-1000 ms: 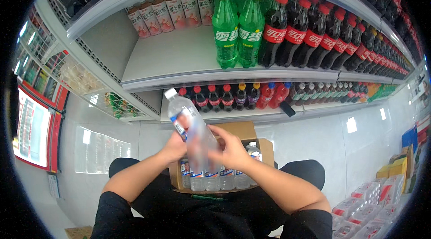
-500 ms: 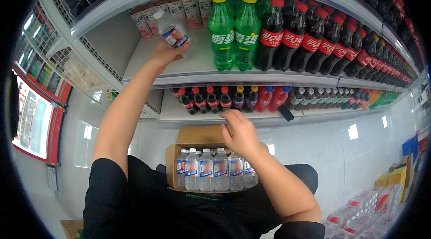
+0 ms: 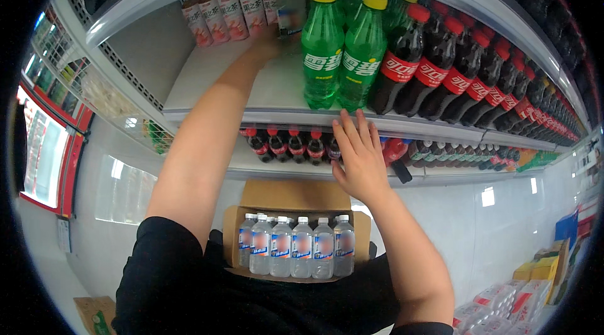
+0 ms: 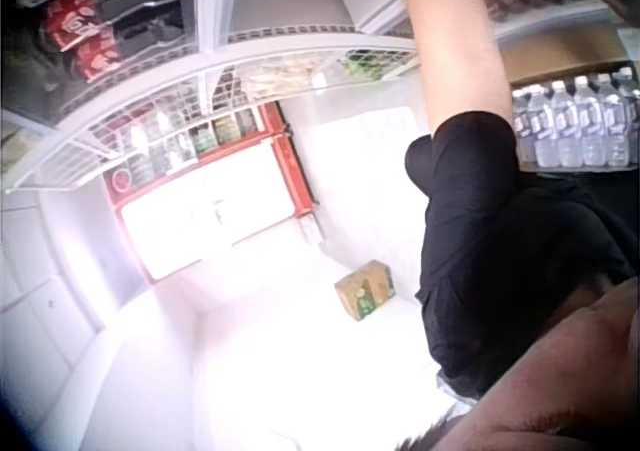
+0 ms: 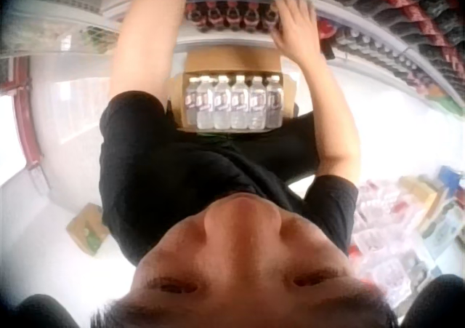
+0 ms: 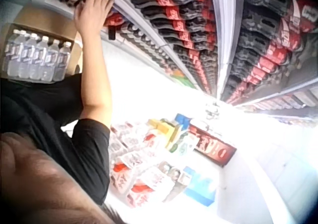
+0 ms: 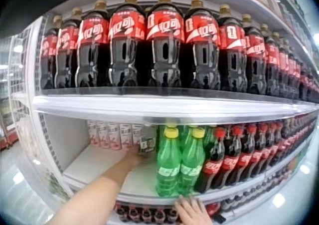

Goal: The person sits on the floor in front of a refrigerated display case and restocks the middle shelf with bottled water. They take bottles one by one from a cardboard box on their lap and place them in a row on the shelf.

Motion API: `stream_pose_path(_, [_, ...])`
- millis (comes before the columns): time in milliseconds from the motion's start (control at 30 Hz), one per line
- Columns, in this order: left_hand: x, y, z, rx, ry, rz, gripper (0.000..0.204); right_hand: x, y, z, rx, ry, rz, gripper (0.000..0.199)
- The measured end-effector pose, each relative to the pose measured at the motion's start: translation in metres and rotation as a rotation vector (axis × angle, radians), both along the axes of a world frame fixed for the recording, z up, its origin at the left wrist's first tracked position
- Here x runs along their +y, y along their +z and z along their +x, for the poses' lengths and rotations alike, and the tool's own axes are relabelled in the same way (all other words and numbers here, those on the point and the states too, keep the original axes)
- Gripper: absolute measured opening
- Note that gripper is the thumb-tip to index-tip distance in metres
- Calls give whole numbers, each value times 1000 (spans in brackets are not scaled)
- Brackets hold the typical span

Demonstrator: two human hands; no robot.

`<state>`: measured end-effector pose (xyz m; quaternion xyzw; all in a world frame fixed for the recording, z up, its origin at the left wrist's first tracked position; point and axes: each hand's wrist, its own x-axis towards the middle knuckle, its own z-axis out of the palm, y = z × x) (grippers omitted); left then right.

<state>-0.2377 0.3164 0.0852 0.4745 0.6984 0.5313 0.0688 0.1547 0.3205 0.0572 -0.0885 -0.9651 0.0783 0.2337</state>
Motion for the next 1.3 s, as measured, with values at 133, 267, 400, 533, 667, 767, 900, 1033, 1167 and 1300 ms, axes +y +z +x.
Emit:
stream_pose_path(133, [15,-5,2,209,210,-157,63,-3,3,0,-62,-30,-10,88])
stream_pose_path(267, [24,9,23,243,323,-288,65,0,0,5,-75,-57,9,88])
stream_pose_path(400, [28,-2,4,246,366,-328,67,-3,2,3,-51,-44,20,87])
stream_pose_path(533, [14,-1,-6,289,344,-214,68,-8,1,-5,-13,-29,69,86])
stream_pose_path(667, [-17,46,34,-145,162,-581,69,-5,-7,7,-48,-111,112,85])
stream_pose_path(767, [-75,31,37,382,67,-489,58,-21,-12,7,-74,-109,56,84])
stream_pose_path(900, [-194,19,137,343,-64,-103,33,-40,-19,18,-133,-97,-10,73])
stream_pose_path(1033, [-298,-52,207,120,-99,-484,30,-55,-30,34,-298,59,-112,46])
stream_pose_path(1167, [-337,-151,226,16,-251,-917,57,-69,-29,43,-484,137,-256,23])
stream_pose_path(1300, [-325,-159,244,-107,-416,-1226,74,-92,-23,41,-794,133,-377,19])
